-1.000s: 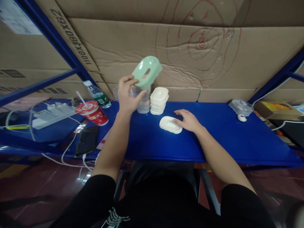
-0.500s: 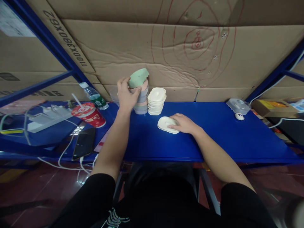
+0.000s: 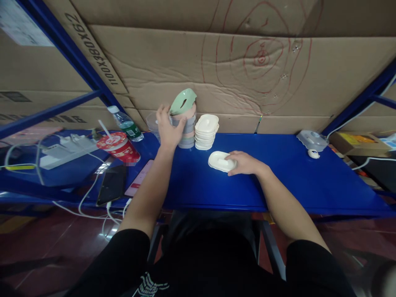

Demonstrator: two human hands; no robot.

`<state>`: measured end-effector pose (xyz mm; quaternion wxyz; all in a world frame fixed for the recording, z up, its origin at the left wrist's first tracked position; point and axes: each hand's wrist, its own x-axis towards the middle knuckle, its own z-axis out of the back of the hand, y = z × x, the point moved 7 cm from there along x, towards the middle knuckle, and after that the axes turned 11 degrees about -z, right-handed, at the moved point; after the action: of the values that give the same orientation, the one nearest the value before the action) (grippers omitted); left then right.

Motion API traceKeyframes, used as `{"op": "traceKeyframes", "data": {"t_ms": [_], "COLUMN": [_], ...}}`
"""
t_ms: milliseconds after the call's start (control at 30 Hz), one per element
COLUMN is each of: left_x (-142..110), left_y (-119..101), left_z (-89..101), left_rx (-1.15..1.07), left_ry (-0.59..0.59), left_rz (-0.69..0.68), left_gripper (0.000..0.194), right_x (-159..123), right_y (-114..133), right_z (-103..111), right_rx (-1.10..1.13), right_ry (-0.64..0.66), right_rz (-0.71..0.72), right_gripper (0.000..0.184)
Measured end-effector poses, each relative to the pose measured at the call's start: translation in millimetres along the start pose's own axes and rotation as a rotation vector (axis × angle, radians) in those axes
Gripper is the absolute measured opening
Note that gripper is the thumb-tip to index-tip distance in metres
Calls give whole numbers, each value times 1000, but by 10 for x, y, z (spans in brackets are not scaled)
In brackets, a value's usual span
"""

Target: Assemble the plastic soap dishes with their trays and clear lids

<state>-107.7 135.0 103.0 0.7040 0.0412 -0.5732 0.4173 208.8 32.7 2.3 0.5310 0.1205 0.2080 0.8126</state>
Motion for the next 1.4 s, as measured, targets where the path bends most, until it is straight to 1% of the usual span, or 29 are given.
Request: {"op": "traceKeyframes", "data": {"t_ms": [67, 100, 133, 200, 267, 333, 367, 433, 500, 633, 667, 733, 833, 900, 967, 1067, 1167, 1233, 1300, 1333, 1400], "left_x": [-69, -104, -139, -199, -244, -281, -299, -335, -368, -412, -418, -428, -436, -440, -441, -439, -439, -441, -445, -447, -449], "left_y": [-50, -74, -93, -120, -132, -135, -134, -136, -145, -164, -165, -164, -155, -148, -141, -137, -139, -139, -138, -139, -145], "left_z": [20, 21, 17, -11, -53, -97, -117, -151, -178, -225, -236, -254, -269, -281, -290, -291, -286, -283, -278, -275, -268], "left_rx": [9, 14, 18, 26, 33, 46, 56, 78, 94, 95, 93, 92, 92, 92, 90, 85, 77, 72, 73, 76, 81], "left_ry": [-18, -23, -25, -22, -17, -17, -18, -20, -15, 15, 24, 34, 32, 36, 41, 41, 41, 44, 42, 39, 36], "left_rz": [-4, -3, 0, 8, 13, 16, 19, 22, 21, 14, 14, 14, 13, 14, 14, 13, 16, 25, 36, 40, 39], "left_gripper": [78, 79, 80, 82, 84, 86, 88, 90, 92, 96, 97, 98, 101, 102, 103, 104, 105, 106, 105, 105, 105], "right_x": [-44, -70, -98, -150, -159, -71, 17, 256, 510, 921, 985, 1071, 1116, 1110, 1095, 1074, 1050, 1041, 1046, 1052, 1060], "right_y": [-7, -19, -36, -80, -124, -142, -135, -98, -32, 264, 349, 505, 661, 688, 661, 603, 612, 641, 657, 658, 654], "right_z": [131, 228, 340, 577, 761, 844, 852, 828, 793, 734, 713, 653, 544, 493, 460, 439, 451, 453, 439, 428, 405], "right_rx": [38, 58, 82, 160, 264, 344, 366, 405, 434, 407, 385, 345, 329, 338, 349, 337, 320, 323, 327, 329, 333], "right_ry": [-73, -144, -236, -462, -680, -826, -858, -861, -842, -756, -728, -659, -568, -550, -557, -598, -698, -763, -795, -797, -786], "right_rz": [-8, -20, -36, -80, -141, -220, -261, -331, -384, -330, -317, -292, -254, -243, -262, -320, -327, -310, -306, -309, -301], "right_gripper": [71, 68, 66, 63, 62, 66, 68, 74, 76, 71, 74, 86, 104, 105, 97, 79, 60, 50, 49, 53, 66]}}
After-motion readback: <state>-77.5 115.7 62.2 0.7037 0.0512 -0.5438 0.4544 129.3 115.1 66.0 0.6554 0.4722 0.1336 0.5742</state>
